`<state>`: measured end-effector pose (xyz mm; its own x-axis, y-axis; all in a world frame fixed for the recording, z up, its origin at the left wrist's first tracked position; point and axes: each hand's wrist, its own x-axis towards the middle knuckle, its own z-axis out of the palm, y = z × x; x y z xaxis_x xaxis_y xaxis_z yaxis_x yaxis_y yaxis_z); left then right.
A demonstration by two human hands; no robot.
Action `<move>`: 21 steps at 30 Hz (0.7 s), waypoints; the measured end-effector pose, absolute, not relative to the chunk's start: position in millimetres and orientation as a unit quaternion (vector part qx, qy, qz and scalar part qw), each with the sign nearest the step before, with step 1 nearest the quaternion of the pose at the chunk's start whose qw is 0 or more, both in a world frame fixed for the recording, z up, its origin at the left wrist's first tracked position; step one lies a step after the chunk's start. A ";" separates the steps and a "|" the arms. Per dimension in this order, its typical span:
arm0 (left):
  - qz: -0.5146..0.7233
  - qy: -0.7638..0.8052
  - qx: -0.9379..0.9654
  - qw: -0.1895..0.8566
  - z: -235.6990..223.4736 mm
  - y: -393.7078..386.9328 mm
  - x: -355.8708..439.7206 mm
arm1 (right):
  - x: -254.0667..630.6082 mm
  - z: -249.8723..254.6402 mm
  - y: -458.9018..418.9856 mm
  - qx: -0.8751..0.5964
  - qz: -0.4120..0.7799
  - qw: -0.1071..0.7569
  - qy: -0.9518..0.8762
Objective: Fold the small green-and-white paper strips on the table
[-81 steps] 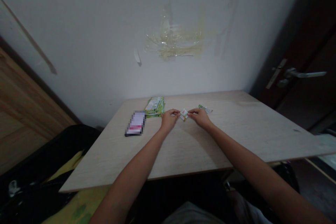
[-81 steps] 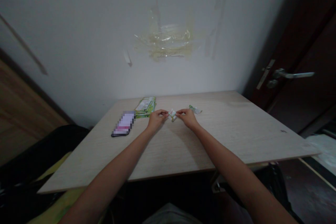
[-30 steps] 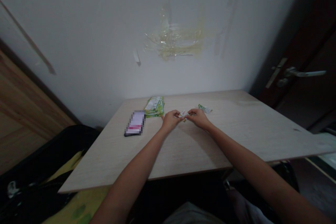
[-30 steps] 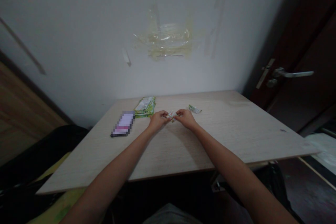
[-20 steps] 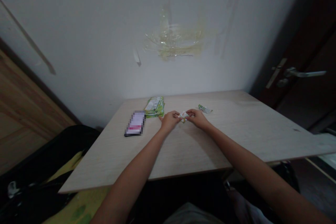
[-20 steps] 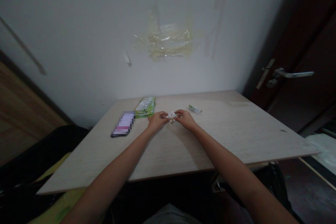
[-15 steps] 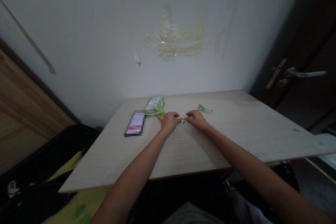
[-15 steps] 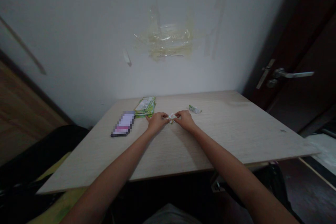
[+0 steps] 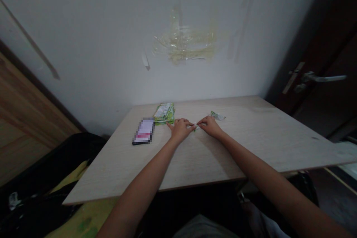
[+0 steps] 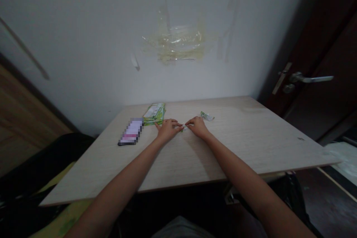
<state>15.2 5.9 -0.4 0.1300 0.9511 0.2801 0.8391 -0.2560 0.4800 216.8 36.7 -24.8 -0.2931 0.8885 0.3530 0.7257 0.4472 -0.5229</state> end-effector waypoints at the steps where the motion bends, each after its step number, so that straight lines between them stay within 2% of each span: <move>1: 0.274 0.601 0.743 0.104 -0.6 6.1 15.2 | 217.5 -24.8 36.9 -0.508 0.135 0.310 -0.792; 21: 0.271 0.582 0.761 0.095 -2.5 -0.7 19.2 | 216.8 -20.3 33.7 -0.520 0.126 0.292 -0.793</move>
<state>19.2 -0.7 -2.5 0.1767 0.9370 0.3014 0.8343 -0.3051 0.4592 216.8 33.7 -20.3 -0.2889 0.8979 0.3323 0.7506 0.4278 -0.5035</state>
